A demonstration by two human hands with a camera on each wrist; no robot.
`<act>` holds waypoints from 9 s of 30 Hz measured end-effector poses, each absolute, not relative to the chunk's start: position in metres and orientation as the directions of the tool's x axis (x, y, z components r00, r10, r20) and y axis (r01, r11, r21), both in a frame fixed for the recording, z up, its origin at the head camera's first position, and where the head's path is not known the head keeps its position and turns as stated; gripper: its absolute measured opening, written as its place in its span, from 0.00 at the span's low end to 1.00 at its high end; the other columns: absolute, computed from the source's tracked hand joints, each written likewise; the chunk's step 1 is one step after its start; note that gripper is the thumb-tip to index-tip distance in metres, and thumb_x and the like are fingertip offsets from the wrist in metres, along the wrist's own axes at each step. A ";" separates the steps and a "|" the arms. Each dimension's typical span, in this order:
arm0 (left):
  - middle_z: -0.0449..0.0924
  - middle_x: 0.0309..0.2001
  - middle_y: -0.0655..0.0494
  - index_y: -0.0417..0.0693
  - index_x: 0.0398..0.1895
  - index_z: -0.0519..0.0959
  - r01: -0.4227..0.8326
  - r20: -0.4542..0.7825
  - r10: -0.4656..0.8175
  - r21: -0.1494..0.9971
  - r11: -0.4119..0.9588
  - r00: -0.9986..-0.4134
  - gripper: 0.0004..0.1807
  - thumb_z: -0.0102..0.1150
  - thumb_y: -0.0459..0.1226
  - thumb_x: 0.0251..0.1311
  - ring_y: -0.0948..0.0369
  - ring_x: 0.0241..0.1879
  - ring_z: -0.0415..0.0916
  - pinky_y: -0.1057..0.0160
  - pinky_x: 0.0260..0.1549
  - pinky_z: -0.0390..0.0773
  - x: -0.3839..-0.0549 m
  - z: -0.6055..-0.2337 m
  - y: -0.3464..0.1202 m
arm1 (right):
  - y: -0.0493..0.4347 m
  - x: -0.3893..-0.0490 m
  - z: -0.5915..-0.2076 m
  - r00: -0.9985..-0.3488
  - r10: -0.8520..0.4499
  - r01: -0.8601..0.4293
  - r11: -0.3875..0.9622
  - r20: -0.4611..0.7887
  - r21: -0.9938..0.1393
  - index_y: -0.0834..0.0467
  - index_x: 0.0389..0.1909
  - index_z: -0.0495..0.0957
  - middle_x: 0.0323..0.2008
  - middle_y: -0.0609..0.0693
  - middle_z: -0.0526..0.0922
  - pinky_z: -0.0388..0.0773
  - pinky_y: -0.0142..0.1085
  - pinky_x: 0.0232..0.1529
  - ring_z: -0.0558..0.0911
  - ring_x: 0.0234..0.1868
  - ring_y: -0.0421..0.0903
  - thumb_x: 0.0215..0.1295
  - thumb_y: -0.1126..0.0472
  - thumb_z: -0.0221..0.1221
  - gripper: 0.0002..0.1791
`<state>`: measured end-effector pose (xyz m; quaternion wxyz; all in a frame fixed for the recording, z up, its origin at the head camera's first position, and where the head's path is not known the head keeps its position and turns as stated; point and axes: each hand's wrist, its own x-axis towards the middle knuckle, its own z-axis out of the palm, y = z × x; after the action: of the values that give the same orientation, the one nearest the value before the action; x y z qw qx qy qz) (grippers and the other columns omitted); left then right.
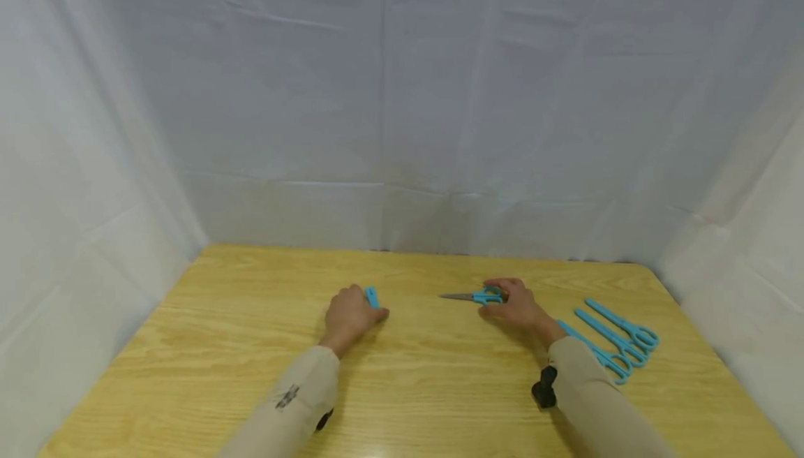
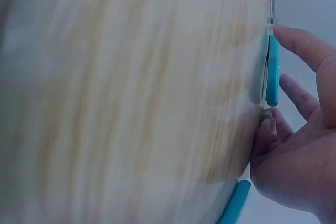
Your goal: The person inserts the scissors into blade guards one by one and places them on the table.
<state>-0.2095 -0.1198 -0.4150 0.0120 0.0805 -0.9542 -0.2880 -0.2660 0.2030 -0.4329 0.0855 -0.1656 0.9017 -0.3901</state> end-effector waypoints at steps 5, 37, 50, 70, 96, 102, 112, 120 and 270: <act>0.57 0.13 0.61 0.48 0.10 0.65 -0.105 -0.005 -0.128 0.598 0.795 -0.992 0.24 0.70 0.42 0.51 0.65 0.14 0.53 0.68 0.13 0.55 -0.208 -0.417 -0.125 | 0.204 -0.266 -0.436 -0.936 -0.350 -0.213 0.652 -0.039 -0.727 0.62 0.64 0.67 0.66 0.72 0.52 0.58 0.62 0.60 0.52 0.65 0.73 0.62 0.54 0.63 0.32; 0.83 0.32 0.52 0.39 0.32 0.84 0.060 0.096 0.001 0.616 0.785 -0.995 0.06 0.67 0.31 0.49 0.56 0.34 0.78 0.54 0.37 0.78 -0.218 -0.419 -0.148 | 0.194 -0.269 -0.432 -0.947 -0.321 -0.263 0.752 0.012 -0.605 0.56 0.43 0.78 0.44 0.57 0.74 0.70 0.51 0.49 0.71 0.49 0.59 0.64 0.57 0.61 0.10; 0.83 0.33 0.53 0.39 0.34 0.84 0.010 0.044 -0.030 0.709 0.705 -0.999 0.06 0.67 0.32 0.54 0.56 0.35 0.78 0.55 0.36 0.78 -0.214 -0.419 -0.157 | 0.199 -0.270 -0.437 -0.958 -0.287 -0.226 0.715 0.017 -0.662 0.62 0.45 0.77 0.43 0.55 0.78 0.75 0.47 0.45 0.77 0.44 0.53 0.61 0.62 0.61 0.13; 0.80 0.31 0.59 0.43 0.39 0.84 0.157 0.109 0.115 0.787 0.597 -0.987 0.07 0.66 0.34 0.57 0.62 0.30 0.76 0.63 0.27 0.77 -0.183 -0.394 -0.156 | 0.207 -0.231 -0.410 -0.920 -0.362 -0.348 0.570 0.152 -0.745 0.59 0.44 0.79 0.40 0.50 0.80 0.77 0.44 0.43 0.79 0.41 0.47 0.62 0.60 0.63 0.11; 0.80 0.35 0.61 0.48 0.43 0.83 0.282 0.131 0.348 0.857 0.432 -0.928 0.11 0.65 0.42 0.60 0.60 0.33 0.77 0.63 0.32 0.80 -0.135 -0.386 -0.143 | 0.179 -0.175 -0.390 -0.832 -0.554 -0.283 0.398 0.017 -0.873 0.57 0.48 0.79 0.40 0.51 0.80 0.76 0.36 0.30 0.77 0.34 0.47 0.62 0.61 0.63 0.13; 0.81 0.35 0.62 0.48 0.43 0.83 0.291 0.126 0.366 0.849 0.442 -0.922 0.11 0.64 0.42 0.60 0.61 0.33 0.77 0.63 0.33 0.80 -0.134 -0.388 -0.143 | 0.177 -0.174 -0.392 -0.823 -0.568 -0.285 0.388 0.016 -0.876 0.57 0.47 0.79 0.41 0.51 0.81 0.77 0.35 0.32 0.79 0.38 0.47 0.61 0.62 0.64 0.13; 0.80 0.35 0.62 0.49 0.42 0.84 0.322 0.128 0.417 0.841 0.436 -0.900 0.09 0.64 0.41 0.60 0.62 0.33 0.77 0.64 0.33 0.80 -0.132 -0.391 -0.140 | 0.171 -0.170 -0.392 -0.787 -0.615 -0.304 0.323 0.046 -0.896 0.57 0.46 0.79 0.43 0.51 0.80 0.79 0.36 0.38 0.79 0.44 0.49 0.61 0.62 0.64 0.12; 0.80 0.34 0.63 0.47 0.41 0.84 0.352 0.133 0.455 0.827 0.438 -0.880 0.08 0.65 0.38 0.59 0.64 0.32 0.77 0.64 0.32 0.80 -0.126 -0.389 -0.133 | 0.164 -0.165 -0.392 -0.773 -0.632 -0.359 0.356 0.061 -0.863 0.53 0.45 0.79 0.44 0.48 0.79 0.79 0.35 0.36 0.78 0.44 0.48 0.61 0.64 0.63 0.11; 0.72 0.59 0.48 0.51 0.62 0.72 0.697 0.305 0.660 0.020 0.717 -0.687 0.31 0.58 0.56 0.60 0.51 0.57 0.69 0.50 0.52 0.73 -0.126 -0.404 -0.120 | 0.233 -0.145 -0.412 -0.998 -0.012 0.029 0.793 -0.063 -0.609 0.62 0.37 0.73 0.23 0.48 0.75 0.69 0.37 0.20 0.73 0.22 0.44 0.58 0.55 0.63 0.15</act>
<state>-0.1262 -0.1198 -0.4044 0.1391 -0.3703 -0.9160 -0.0673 -0.1453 0.2330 -0.4115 0.0319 0.0047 0.9462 -0.3219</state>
